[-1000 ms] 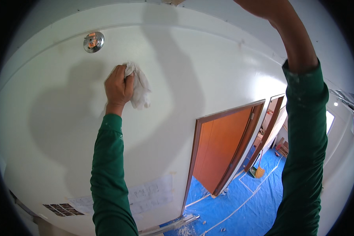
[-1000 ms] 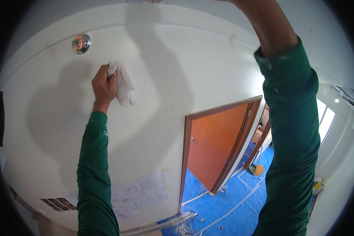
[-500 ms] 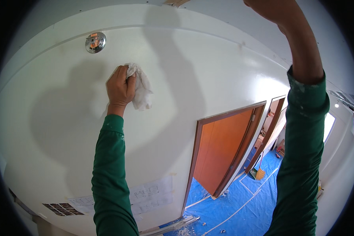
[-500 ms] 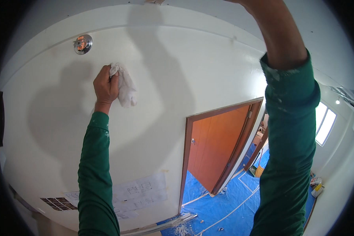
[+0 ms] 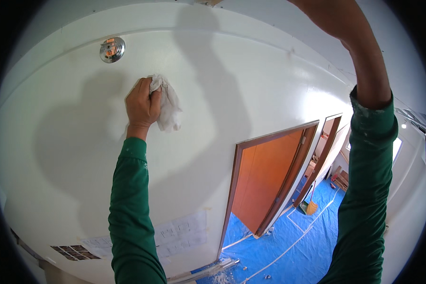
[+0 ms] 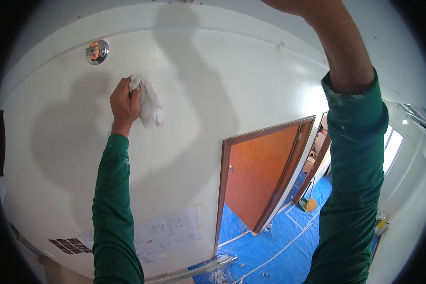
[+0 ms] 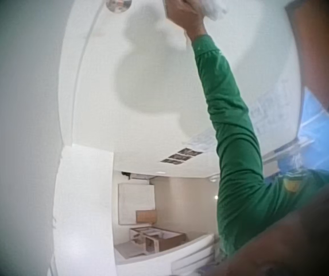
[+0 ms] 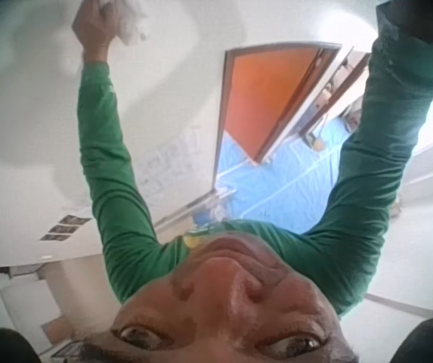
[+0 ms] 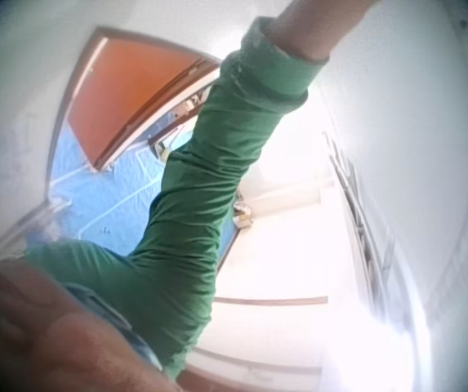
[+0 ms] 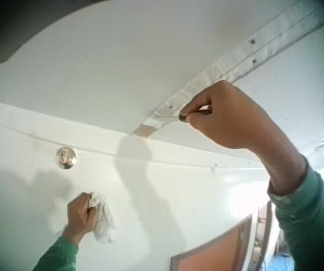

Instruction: The person scrapes a ceiling surface with a putty knife and wipes the area with a white cloth. The person repeats the scraping and wiping cycle on the same ceiling section while standing on a ladder.

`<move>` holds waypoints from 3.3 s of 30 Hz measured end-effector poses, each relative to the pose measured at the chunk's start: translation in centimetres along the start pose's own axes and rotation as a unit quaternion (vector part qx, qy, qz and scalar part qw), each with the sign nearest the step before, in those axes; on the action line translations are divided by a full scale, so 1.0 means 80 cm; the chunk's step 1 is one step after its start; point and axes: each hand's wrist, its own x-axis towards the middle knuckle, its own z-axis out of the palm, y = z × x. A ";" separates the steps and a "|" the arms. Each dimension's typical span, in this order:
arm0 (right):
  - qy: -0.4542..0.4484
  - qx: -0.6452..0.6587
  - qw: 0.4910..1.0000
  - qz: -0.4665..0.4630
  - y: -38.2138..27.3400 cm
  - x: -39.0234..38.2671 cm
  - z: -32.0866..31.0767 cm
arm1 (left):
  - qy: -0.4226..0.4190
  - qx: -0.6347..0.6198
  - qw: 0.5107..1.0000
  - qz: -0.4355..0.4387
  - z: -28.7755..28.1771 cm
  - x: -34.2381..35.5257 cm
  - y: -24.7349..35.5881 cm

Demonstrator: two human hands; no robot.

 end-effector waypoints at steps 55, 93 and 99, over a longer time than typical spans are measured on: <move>-0.003 0.058 0.997 0.053 0.012 0.027 0.037 | 0.007 -0.012 1.000 0.013 0.000 0.001 -0.002; 0.010 0.016 1.000 0.000 0.014 0.038 0.033 | 0.009 -0.002 1.000 0.015 0.001 0.002 -0.001; -0.023 0.072 0.994 0.076 0.028 0.050 0.044 | 0.003 0.003 1.000 0.015 0.000 0.004 -0.001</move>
